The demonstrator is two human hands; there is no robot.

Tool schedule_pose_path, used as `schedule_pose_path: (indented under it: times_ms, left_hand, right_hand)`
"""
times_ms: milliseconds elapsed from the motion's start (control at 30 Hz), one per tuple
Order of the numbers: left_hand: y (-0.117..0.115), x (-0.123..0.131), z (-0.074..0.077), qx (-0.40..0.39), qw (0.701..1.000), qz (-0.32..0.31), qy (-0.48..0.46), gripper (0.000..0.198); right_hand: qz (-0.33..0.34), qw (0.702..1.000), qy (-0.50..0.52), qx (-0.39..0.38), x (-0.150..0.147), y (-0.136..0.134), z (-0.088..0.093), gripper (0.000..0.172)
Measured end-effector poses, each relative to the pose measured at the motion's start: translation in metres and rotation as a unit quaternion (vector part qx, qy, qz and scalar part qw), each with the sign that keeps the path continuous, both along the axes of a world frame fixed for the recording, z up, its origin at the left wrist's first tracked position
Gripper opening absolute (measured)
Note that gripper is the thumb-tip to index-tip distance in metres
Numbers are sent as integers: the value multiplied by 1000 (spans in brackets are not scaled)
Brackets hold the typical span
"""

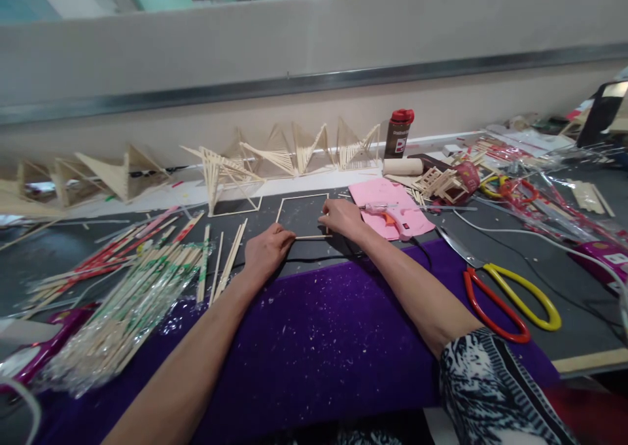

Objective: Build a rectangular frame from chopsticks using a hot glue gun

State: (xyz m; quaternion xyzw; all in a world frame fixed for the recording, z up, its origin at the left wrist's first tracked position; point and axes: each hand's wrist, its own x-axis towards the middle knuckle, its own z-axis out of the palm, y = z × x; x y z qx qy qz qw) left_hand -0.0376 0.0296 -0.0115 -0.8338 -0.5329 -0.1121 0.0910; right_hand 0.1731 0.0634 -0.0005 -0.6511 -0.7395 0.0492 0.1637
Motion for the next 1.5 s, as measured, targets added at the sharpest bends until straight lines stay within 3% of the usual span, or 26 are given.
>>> schedule_pose_path:
  times_ms: [400,700,1500]
  left_hand:
    - [1,1,1,-7,1000,13,14,33]
    - [0,3,1,-3,1000,22,13,33]
    - [-1,6,-1,-3,999,32,15,33]
  right_hand:
    - [-32,998,-33,-41,7,5,-1,27]
    - [1,998,-44,-44,8,3,1,18]
    - [15,998,-58,-27,6,-4,6,23]
